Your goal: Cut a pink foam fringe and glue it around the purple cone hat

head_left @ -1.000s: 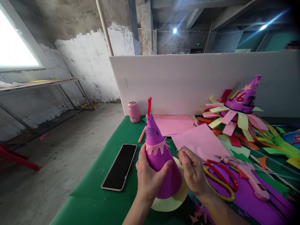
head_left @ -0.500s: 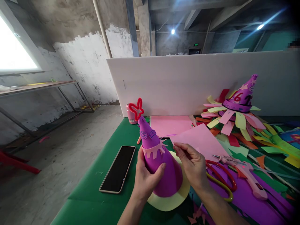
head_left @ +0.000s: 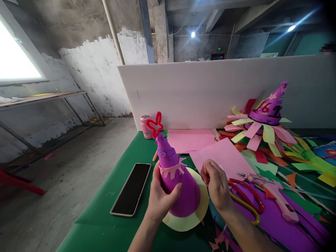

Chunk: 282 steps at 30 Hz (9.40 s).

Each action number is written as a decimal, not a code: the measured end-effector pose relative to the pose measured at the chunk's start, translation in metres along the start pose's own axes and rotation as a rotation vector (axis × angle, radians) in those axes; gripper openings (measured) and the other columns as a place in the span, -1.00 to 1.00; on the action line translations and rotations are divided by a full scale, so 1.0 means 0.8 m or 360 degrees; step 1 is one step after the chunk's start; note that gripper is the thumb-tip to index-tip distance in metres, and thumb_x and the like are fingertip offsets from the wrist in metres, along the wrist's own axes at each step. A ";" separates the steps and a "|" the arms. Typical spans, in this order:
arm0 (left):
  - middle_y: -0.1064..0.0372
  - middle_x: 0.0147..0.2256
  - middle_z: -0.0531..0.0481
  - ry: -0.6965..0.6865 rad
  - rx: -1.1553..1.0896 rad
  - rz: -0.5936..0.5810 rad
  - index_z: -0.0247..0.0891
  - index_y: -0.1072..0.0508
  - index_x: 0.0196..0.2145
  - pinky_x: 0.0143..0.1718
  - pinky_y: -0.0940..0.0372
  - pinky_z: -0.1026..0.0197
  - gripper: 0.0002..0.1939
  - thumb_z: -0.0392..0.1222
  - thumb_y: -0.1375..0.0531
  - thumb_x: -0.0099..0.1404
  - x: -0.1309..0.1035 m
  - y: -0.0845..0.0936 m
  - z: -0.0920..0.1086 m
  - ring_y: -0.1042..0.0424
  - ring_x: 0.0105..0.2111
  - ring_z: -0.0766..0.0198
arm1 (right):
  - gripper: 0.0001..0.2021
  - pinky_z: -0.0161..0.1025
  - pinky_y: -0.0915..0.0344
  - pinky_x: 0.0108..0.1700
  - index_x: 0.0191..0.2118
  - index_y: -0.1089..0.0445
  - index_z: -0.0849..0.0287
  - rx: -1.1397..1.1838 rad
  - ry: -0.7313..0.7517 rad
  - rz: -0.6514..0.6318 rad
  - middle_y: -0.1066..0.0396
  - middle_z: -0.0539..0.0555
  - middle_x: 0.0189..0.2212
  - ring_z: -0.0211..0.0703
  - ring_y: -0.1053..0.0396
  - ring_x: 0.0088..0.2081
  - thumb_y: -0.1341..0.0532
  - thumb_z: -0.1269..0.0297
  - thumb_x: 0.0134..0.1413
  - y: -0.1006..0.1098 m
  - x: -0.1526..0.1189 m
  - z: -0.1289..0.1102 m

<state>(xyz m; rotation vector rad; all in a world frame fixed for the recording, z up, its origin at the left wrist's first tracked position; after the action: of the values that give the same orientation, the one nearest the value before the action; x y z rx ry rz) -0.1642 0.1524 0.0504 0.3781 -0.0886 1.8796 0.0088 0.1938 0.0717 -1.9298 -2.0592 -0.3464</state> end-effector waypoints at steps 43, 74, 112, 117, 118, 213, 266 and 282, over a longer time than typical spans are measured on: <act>-0.36 -0.06 -0.31 -0.0343 0.1541 0.0558 -0.27 -0.10 0.11 -0.11 -0.16 -0.13 -0.26 0.01 -0.23 0.02 -0.025 0.002 0.047 -0.37 -0.07 -0.13 | -0.89 -0.35 -0.20 -0.45 -0.36 -0.30 0.15 -0.0783 0.0446 -0.0307 -0.33 -0.03 -0.52 -0.26 -0.28 -0.49 -0.06 0.36 0.17 -0.039 -0.025 -0.030; -0.37 -0.06 -0.35 -0.0375 0.1528 0.0552 -0.32 -0.12 0.09 -0.13 -0.17 -0.17 -0.32 0.00 -0.19 0.06 -0.024 0.001 0.047 -0.36 -0.07 -0.17 | -0.91 -0.35 -0.21 -0.45 -0.44 -0.27 0.16 -0.0869 0.0609 -0.0186 -0.29 -0.03 -0.56 -0.28 -0.25 -0.52 -0.13 0.42 0.06 -0.039 -0.027 -0.039; -0.29 -0.50 0.04 -0.0306 0.0518 0.0850 -0.22 -0.31 -0.45 -0.38 -0.23 0.24 -0.76 -0.13 0.03 0.31 0.001 0.061 -0.022 -0.33 -0.46 0.28 | -0.74 -0.32 -0.22 -0.50 -0.51 -0.28 0.15 -0.0558 0.0461 -0.0227 -0.25 -0.03 -0.61 -0.25 -0.25 -0.55 -0.03 0.38 0.20 0.020 -0.074 0.024; -0.23 -0.61 0.09 -0.0205 0.0657 0.0872 -0.22 -0.33 -0.54 -0.49 -0.15 0.26 -0.71 -0.08 -0.02 0.29 0.001 0.068 -0.038 -0.26 -0.57 0.30 | -0.77 -0.28 -0.36 -0.12 -0.12 -0.40 0.11 -0.0565 0.0652 -0.0124 -0.47 0.08 -0.22 -0.18 -0.42 -0.18 -0.16 0.49 0.12 0.022 -0.068 0.014; -0.23 -0.62 0.09 -0.0196 0.0681 0.0871 -0.22 -0.32 -0.58 -0.49 -0.15 0.25 -0.67 -0.07 -0.02 0.29 0.001 0.069 -0.041 -0.26 -0.57 0.29 | -0.78 -0.29 -0.35 -0.10 -0.14 -0.41 0.11 -0.0560 0.0659 -0.0109 -0.47 0.08 -0.22 -0.19 -0.42 -0.18 -0.18 0.49 0.10 0.023 -0.067 0.014; -0.33 -0.03 -0.25 -0.0248 0.1378 0.0380 -0.20 -0.08 0.15 -0.09 -0.17 -0.17 -0.22 0.09 -0.21 0.02 -0.022 -0.005 0.030 -0.36 -0.05 -0.11 | -0.88 -0.35 -0.25 -0.36 -0.29 -0.30 0.14 -0.0636 0.0421 -0.0293 -0.38 0.01 -0.42 -0.23 -0.35 -0.39 -0.03 0.36 0.21 -0.025 -0.024 -0.032; -0.43 -0.15 -0.16 0.0254 0.0357 0.0023 -0.25 -0.25 0.02 -0.14 -0.28 -0.03 -0.38 0.09 -0.21 0.05 0.005 -0.020 0.026 -0.42 -0.18 0.00 | -0.87 -0.23 -0.36 -0.30 -0.29 -0.38 0.13 -0.0728 0.0925 -0.0316 -0.33 0.05 -0.39 -0.19 -0.35 -0.34 -0.14 0.47 0.07 -0.022 0.009 -0.068; -0.42 -0.27 -0.06 0.0184 0.0257 -0.0068 -0.26 -0.34 -0.13 -0.22 -0.29 0.11 -0.59 0.04 -0.16 0.13 0.021 -0.021 0.040 -0.40 -0.26 0.13 | -0.81 -0.22 -0.37 -0.23 -0.19 -0.34 0.15 -0.0761 0.0898 -0.0398 -0.31 0.08 -0.31 -0.17 -0.34 -0.25 -0.18 0.45 0.02 -0.025 0.003 -0.069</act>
<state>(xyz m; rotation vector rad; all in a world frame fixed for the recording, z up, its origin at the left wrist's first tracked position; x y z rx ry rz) -0.1462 0.1656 0.0835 0.3774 0.1488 1.8679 -0.0088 0.1739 0.1241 -1.5259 -1.9256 -1.3718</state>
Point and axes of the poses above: each hand's wrist, its own x-axis towards the middle knuckle, its own y-axis out of the back of the hand, z = x × y, the point moved 8 cm from there along x, towards the middle knuckle
